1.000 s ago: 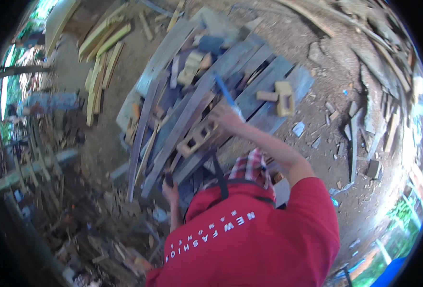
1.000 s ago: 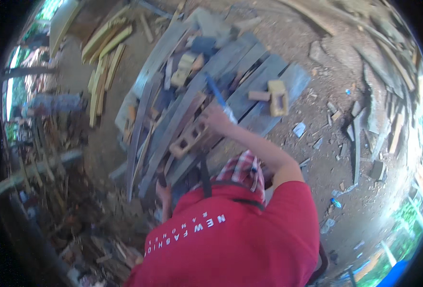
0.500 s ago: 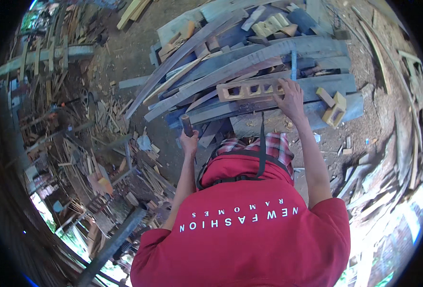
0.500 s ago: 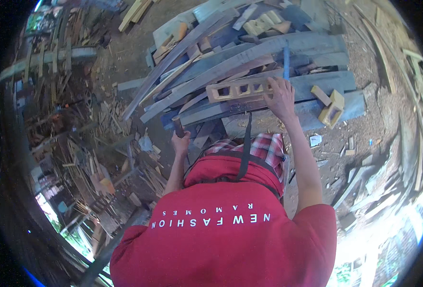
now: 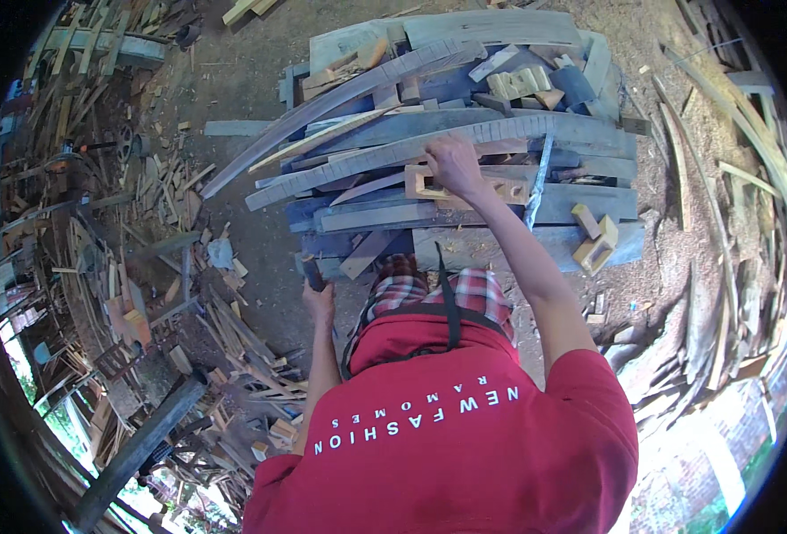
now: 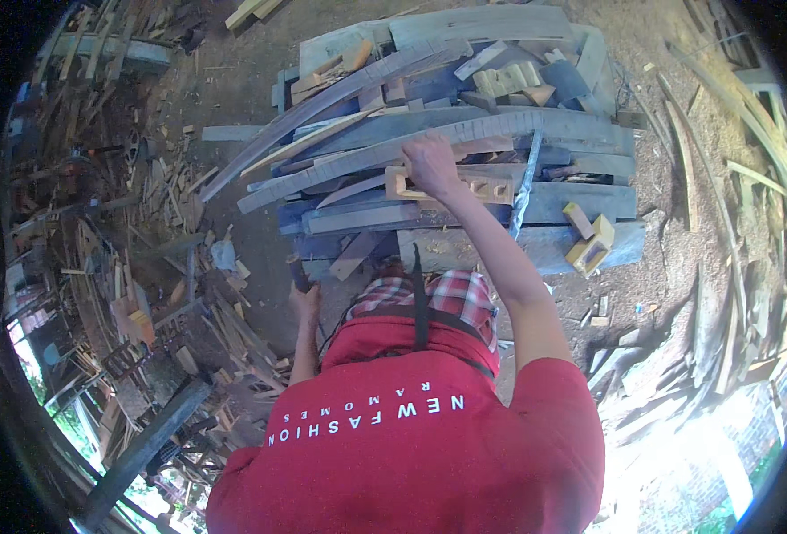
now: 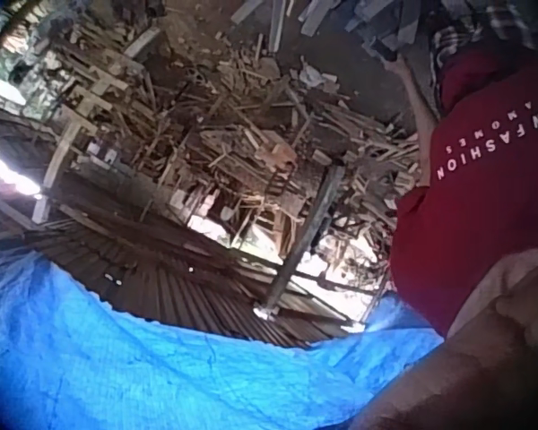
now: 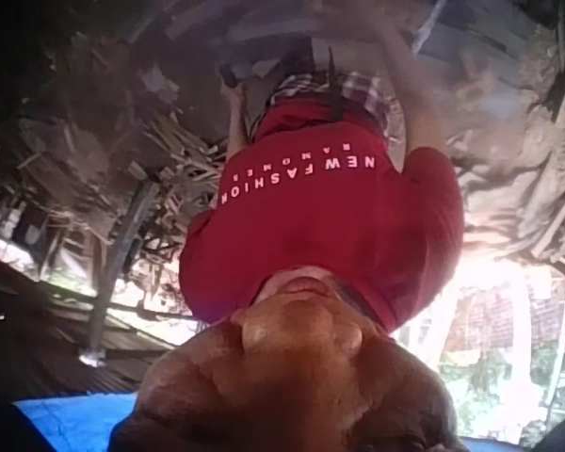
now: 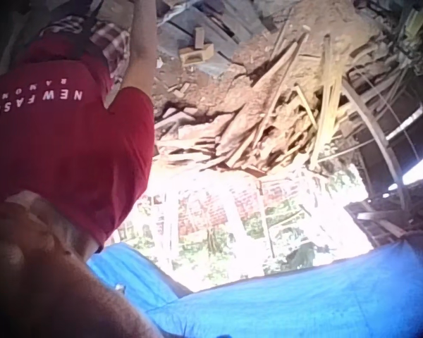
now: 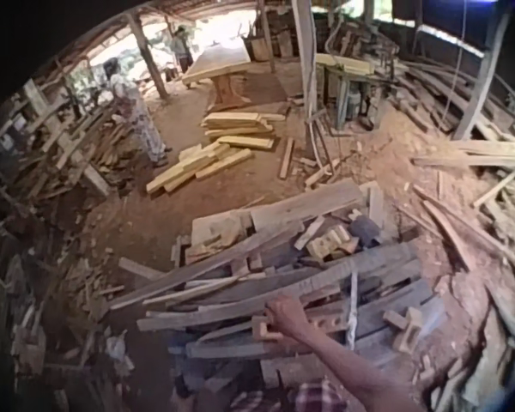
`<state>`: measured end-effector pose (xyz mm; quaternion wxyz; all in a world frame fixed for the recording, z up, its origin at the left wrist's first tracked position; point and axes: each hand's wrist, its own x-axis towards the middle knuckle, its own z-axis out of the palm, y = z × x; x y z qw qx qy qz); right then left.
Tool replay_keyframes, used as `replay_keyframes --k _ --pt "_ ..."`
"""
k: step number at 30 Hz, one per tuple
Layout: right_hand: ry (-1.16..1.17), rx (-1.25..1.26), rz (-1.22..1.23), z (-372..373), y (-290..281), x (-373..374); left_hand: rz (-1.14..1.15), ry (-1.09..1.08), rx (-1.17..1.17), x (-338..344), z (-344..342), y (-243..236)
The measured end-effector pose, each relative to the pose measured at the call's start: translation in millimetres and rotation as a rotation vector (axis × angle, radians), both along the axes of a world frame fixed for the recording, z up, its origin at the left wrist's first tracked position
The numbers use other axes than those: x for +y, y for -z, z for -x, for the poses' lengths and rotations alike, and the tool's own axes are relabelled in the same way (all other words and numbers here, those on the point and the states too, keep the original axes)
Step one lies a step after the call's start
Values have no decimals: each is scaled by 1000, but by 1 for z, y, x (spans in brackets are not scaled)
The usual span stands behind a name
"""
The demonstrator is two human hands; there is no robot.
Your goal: Using a chisel to carve or refine a slot in a piece of wood among a pile of lumber.
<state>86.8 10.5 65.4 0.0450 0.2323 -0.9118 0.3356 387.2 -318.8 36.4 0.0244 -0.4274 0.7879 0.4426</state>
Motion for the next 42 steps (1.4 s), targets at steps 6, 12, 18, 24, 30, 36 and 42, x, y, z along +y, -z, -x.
replay_keyframes --k 6,12,18,24,30,36,42 --pt "62 -6 -56 47 12 -11 44 -85 -64 -9 -27 -7" --pt "-153 -62 -162 36 17 -82 68 -65 -126 -4 -19 -14" --pt "-390 71 -410 11 34 -161 79 -133 -10 -9 -14 -4" --pt "-421 3 -320 21 45 -170 -7 -225 30 -19 -44 8" --pt "-391 1 -327 30 47 -164 -37 -228 -14 -14 -52 17" --pt "-460 -121 -141 52 42 -161 48 -169 -103 -21 -52 17" --pt "-23 179 -304 188 34 -148 7 -205 -55 -19 -50 16"
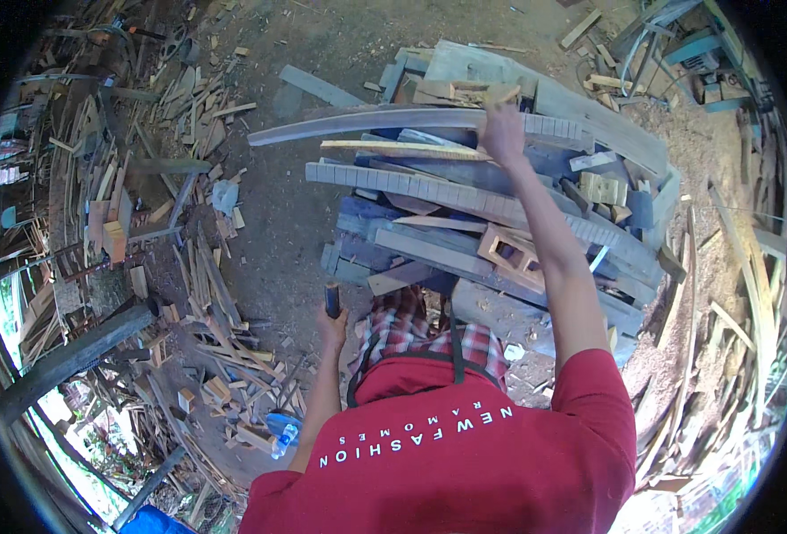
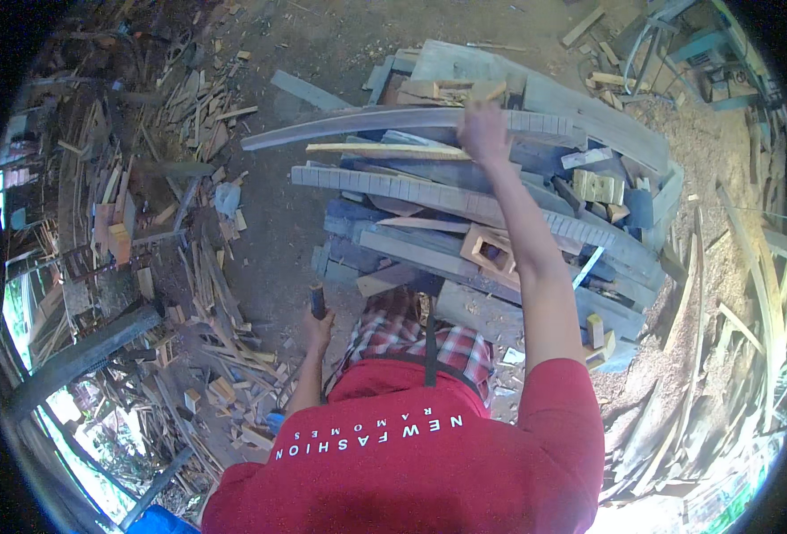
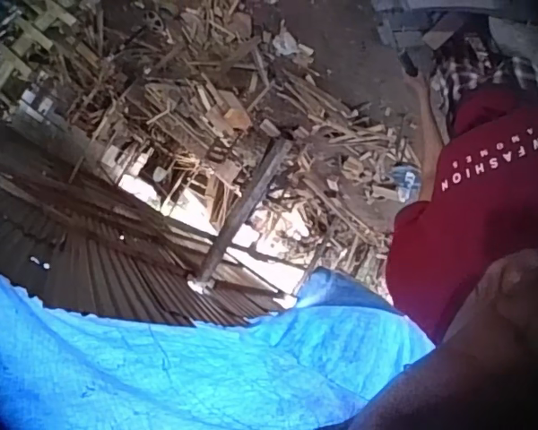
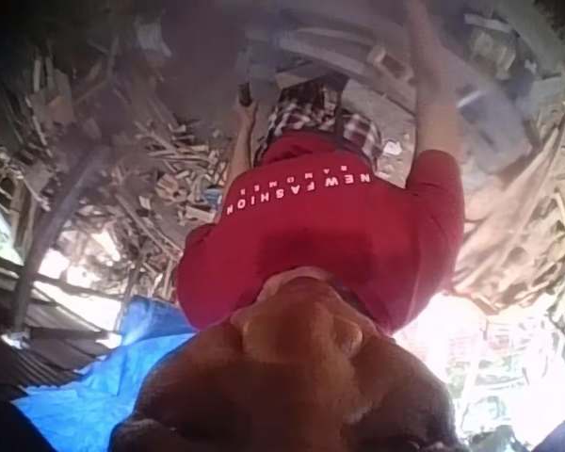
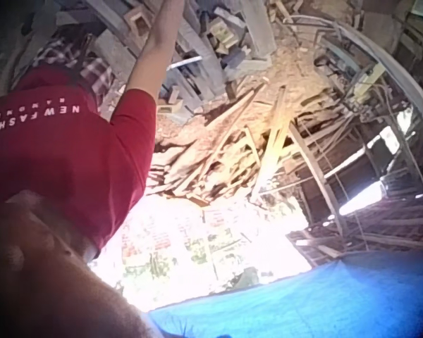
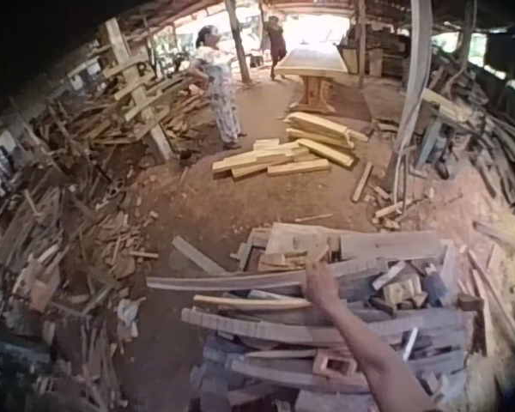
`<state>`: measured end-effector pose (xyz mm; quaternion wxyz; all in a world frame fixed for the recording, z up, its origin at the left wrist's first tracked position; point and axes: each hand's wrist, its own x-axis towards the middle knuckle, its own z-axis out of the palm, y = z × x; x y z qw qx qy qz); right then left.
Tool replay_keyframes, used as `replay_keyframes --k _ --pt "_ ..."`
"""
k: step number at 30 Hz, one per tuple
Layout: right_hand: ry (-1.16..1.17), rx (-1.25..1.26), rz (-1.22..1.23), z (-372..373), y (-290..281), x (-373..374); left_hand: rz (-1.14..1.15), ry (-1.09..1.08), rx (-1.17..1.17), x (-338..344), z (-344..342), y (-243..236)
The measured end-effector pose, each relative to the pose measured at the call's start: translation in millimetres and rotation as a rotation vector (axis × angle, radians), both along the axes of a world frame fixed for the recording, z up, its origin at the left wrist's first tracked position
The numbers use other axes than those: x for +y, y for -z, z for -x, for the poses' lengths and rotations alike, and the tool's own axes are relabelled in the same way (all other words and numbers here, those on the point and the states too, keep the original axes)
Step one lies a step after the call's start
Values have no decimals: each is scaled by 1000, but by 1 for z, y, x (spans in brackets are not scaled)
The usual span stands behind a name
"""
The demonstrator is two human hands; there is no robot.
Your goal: Using a chisel to carve or refine a slot in a piece of wood among a pile of lumber.
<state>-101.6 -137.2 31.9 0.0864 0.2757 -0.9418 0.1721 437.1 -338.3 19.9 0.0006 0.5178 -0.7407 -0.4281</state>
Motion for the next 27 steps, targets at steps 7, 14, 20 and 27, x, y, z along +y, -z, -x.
replay_keyframes --k 7,14,20,27 --pt "92 -132 -356 76 -1 -33 57 -37 -132 -12 -62 -16" --pt "-41 -469 -519 120 0 -53 5 -149 -208 -21 -99 -2" --pt "-92 -372 -557 128 12 -43 63 -124 -159 -22 -69 1" --pt "-176 -278 -313 122 29 -41 32 -138 -255 -25 -47 -19"
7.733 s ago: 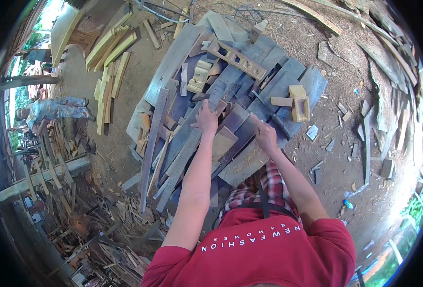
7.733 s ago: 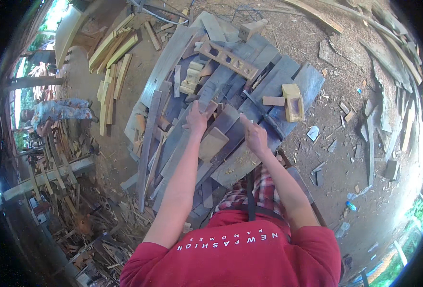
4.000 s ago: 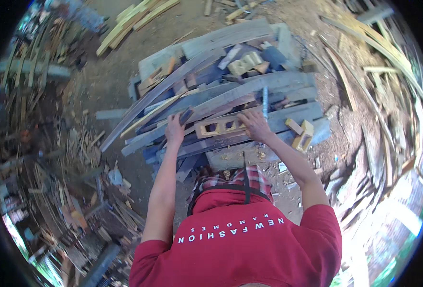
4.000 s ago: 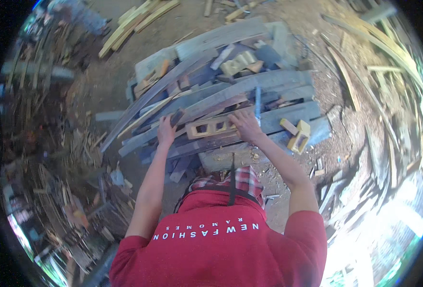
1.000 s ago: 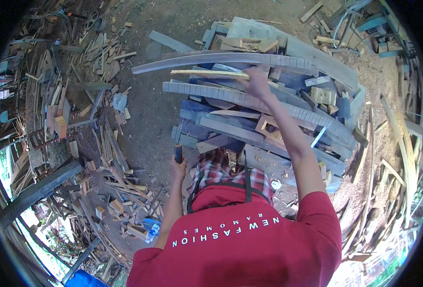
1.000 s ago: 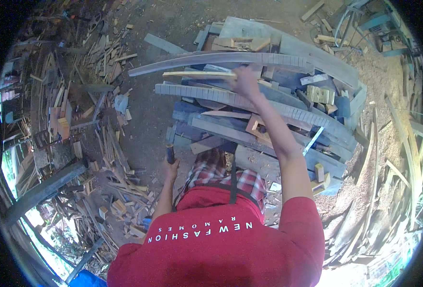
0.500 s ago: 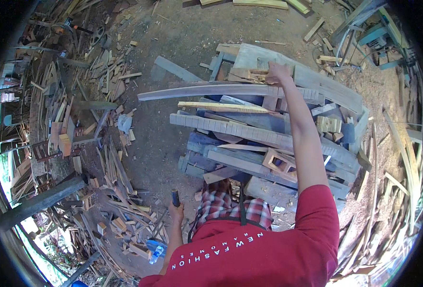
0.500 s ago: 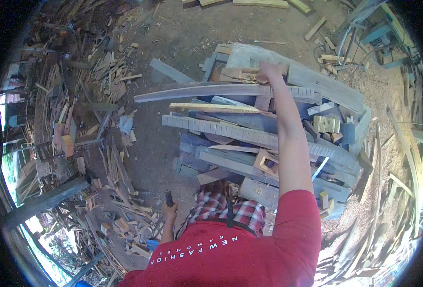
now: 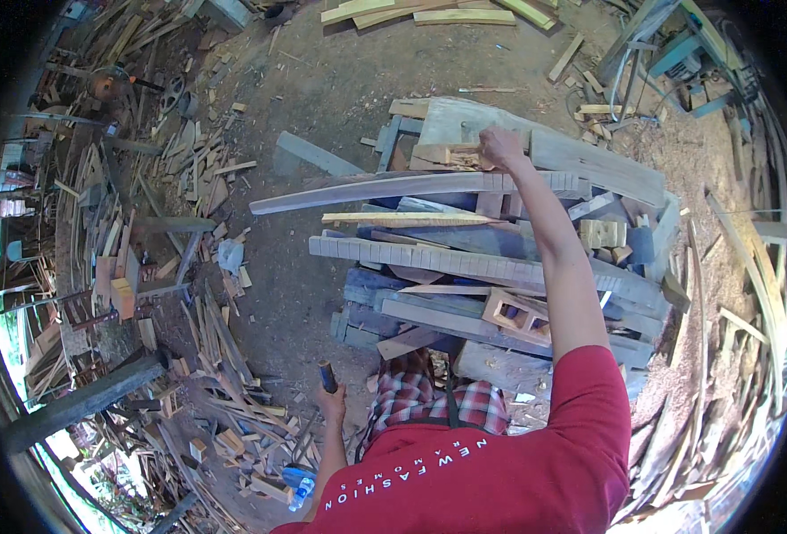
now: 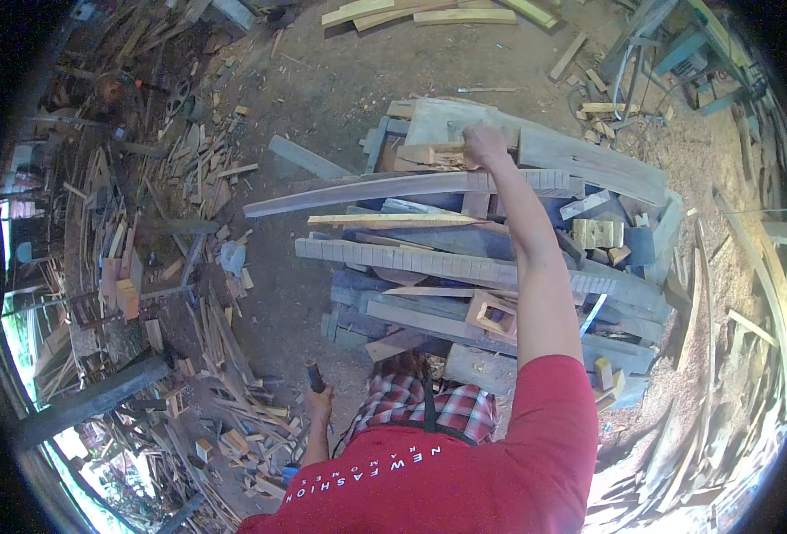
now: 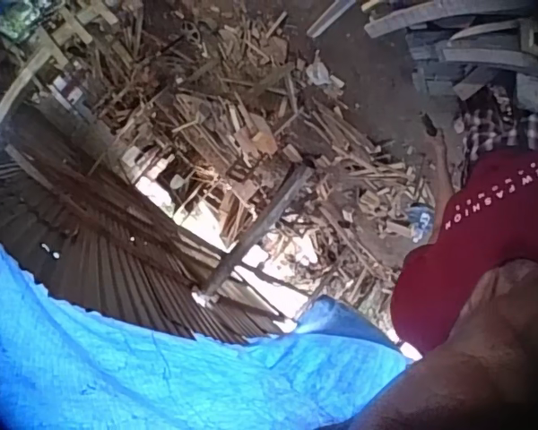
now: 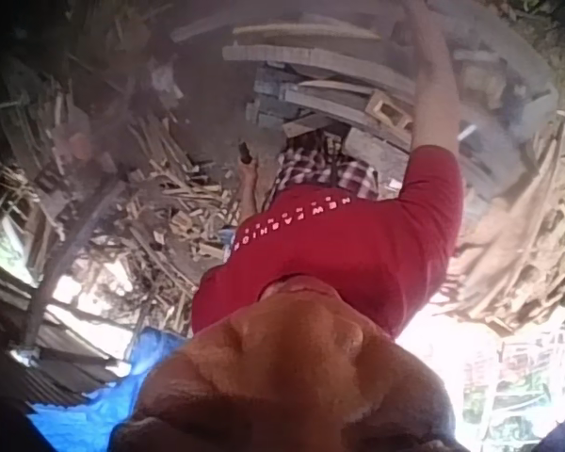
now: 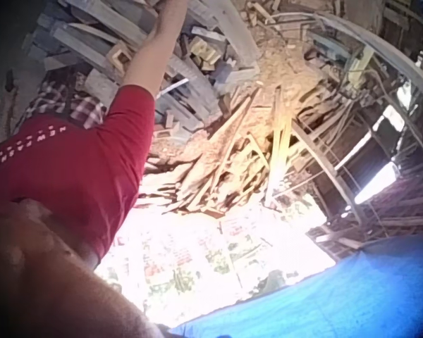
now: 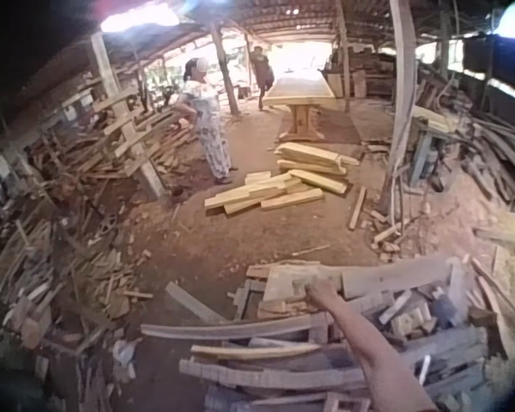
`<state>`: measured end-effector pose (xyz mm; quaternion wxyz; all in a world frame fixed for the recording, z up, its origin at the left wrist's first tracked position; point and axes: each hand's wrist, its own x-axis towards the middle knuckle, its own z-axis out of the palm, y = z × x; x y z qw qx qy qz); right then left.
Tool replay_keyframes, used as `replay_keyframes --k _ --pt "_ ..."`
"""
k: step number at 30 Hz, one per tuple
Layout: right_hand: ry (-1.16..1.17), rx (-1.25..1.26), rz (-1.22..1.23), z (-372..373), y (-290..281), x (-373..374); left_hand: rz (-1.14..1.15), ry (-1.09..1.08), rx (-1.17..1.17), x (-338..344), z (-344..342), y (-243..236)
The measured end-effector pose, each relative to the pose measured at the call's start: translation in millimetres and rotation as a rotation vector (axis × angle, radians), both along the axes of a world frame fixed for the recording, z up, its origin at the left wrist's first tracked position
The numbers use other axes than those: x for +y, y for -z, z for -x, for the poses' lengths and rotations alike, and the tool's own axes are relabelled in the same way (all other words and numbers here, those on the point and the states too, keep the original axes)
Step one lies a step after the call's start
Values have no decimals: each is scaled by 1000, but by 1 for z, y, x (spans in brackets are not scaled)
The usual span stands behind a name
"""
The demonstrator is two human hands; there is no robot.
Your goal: Using a chisel to carve or refine a slot in a piece of wood among a pile of lumber.
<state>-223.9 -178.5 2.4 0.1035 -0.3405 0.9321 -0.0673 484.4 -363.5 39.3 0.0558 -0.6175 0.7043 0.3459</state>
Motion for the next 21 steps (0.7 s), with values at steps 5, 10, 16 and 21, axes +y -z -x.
replay_keyframes --k 5,10,16,21 --pt "-58 285 51 -30 15 8 43 99 57 3 -3 7" --pt "-180 366 -32 -48 3 16 -70 -32 79 4 -18 16" --pt "-180 711 137 -52 -13 28 -229 -87 146 -13 -16 29" --pt "202 317 326 -94 -25 22 -109 64 167 -38 47 -7"
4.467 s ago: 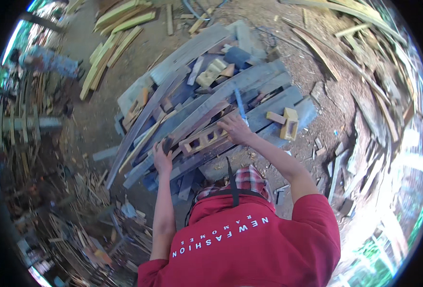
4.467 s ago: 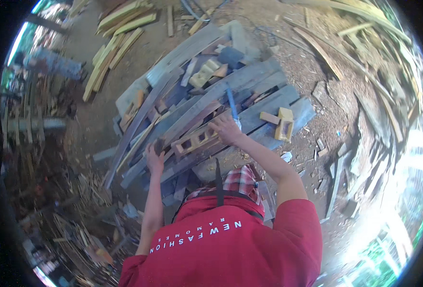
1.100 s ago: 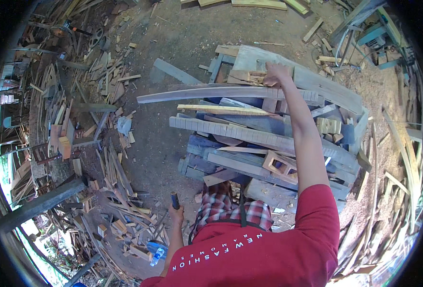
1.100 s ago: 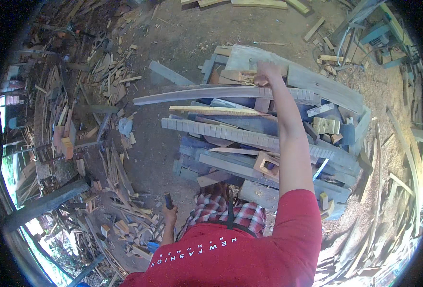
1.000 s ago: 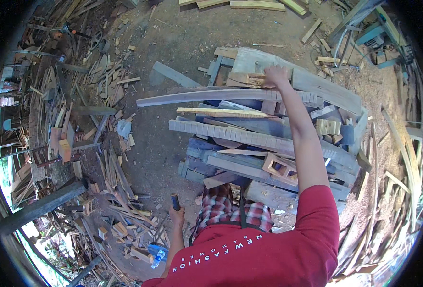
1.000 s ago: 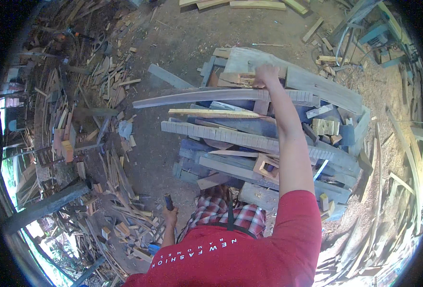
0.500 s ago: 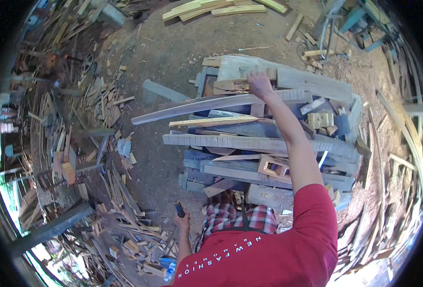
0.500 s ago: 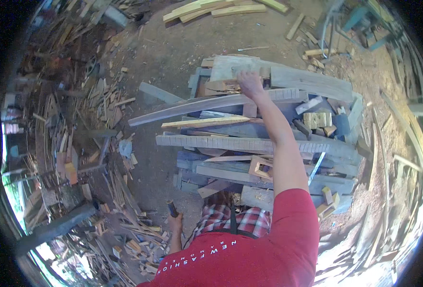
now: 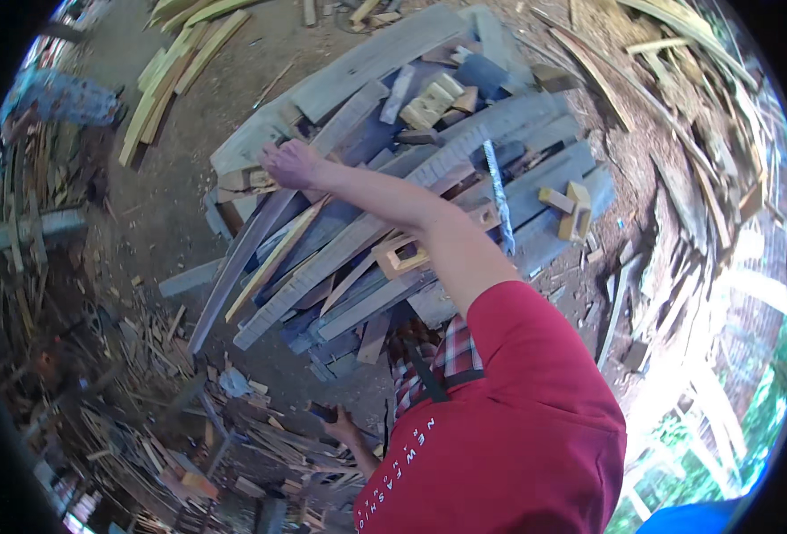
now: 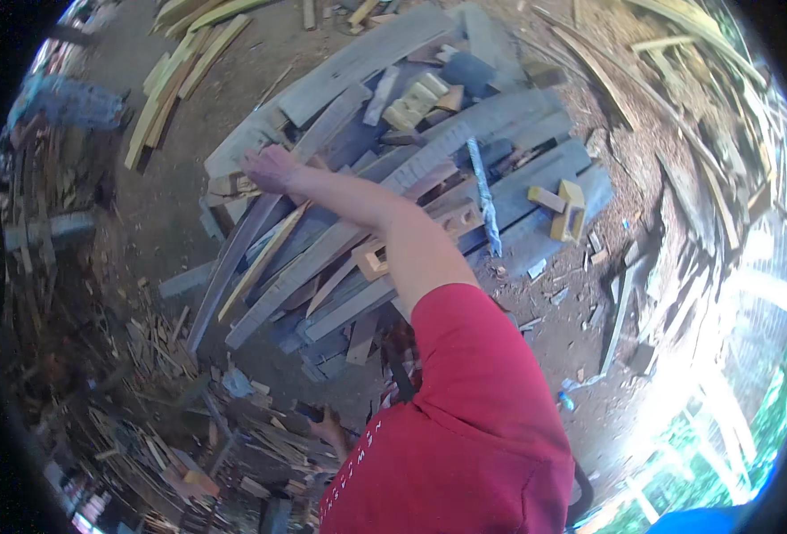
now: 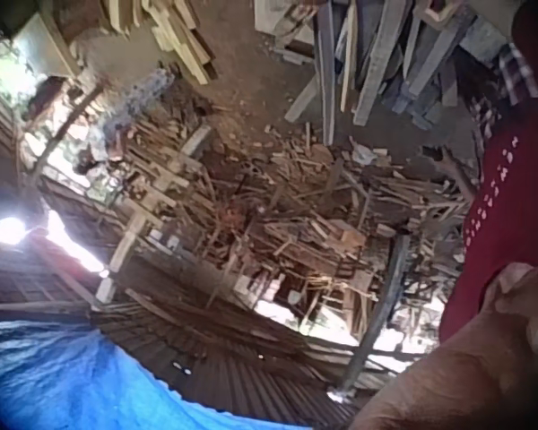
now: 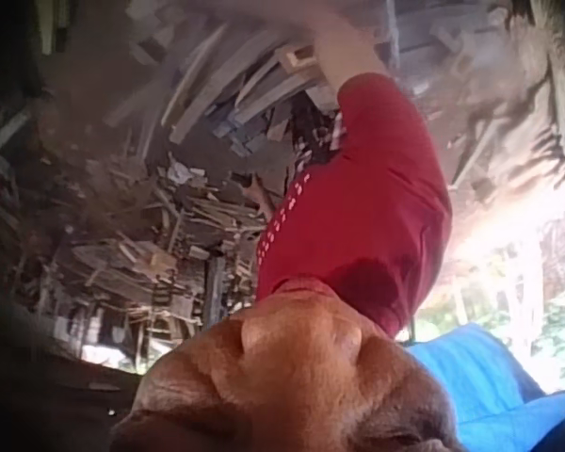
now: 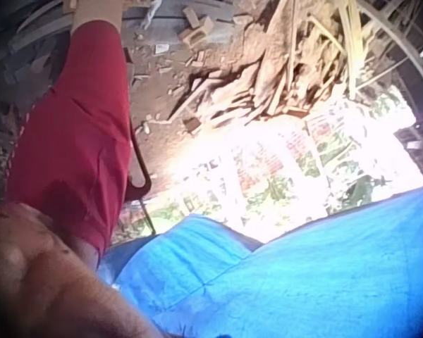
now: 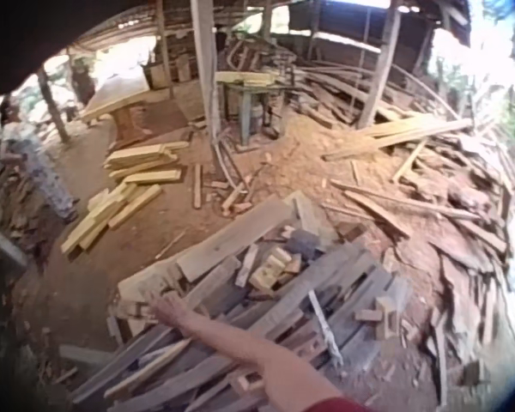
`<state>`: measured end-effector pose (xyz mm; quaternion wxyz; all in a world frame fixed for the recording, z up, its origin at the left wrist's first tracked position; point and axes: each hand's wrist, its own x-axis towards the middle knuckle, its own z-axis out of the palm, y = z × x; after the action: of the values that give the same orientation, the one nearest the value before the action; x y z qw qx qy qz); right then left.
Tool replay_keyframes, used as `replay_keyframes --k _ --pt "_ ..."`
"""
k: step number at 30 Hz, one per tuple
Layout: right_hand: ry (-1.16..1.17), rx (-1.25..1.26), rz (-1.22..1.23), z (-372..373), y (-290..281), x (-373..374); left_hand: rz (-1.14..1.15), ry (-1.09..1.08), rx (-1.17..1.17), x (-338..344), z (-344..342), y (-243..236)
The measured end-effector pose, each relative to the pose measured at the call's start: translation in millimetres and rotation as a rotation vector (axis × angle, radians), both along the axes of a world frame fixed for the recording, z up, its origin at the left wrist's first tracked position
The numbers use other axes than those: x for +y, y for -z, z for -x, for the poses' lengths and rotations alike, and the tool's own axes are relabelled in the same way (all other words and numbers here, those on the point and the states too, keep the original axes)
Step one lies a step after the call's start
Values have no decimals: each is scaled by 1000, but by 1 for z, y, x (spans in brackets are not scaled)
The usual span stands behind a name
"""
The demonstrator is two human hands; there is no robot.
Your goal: Using a chisel to carve or refine a slot in a piece of wood among a pile of lumber.
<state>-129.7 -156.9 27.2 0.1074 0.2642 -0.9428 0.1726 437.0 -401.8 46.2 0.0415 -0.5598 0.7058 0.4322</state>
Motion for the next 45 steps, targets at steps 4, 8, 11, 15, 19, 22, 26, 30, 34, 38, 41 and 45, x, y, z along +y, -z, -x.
replay_keyframes --k 4,8,11,15,19,22,26,30,34,38,41,45 --pt "92 -80 61 4 13 8 -17 141 161 -11 68 -18" --pt "213 -263 113 25 25 51 -11 278 166 45 145 -49" --pt "130 -421 104 -4 -7 69 -33 309 170 55 156 -51" --pt "363 116 707 -118 -35 148 -39 467 151 33 156 -40" --pt "1176 360 495 -297 -32 339 -132 575 194 70 195 -46" --pt "1787 130 237 -398 -31 396 -190 698 229 89 221 -51" --pt "1993 -51 252 -436 24 419 -222 863 235 125 260 -56" --pt "1931 -192 524 -434 33 424 -183 1003 287 150 285 -75" --pt "1798 -162 1417 -473 28 430 -186 1086 320 184 292 -88" --pt "530 123 2967 -479 -20 390 -198 1035 333 198 290 -106" --pt "323 -64 2897 -473 -41 359 -265 1077 322 229 290 -125" --pt "568 -426 2500 -455 -67 319 -554 1161 288 296 288 -142"
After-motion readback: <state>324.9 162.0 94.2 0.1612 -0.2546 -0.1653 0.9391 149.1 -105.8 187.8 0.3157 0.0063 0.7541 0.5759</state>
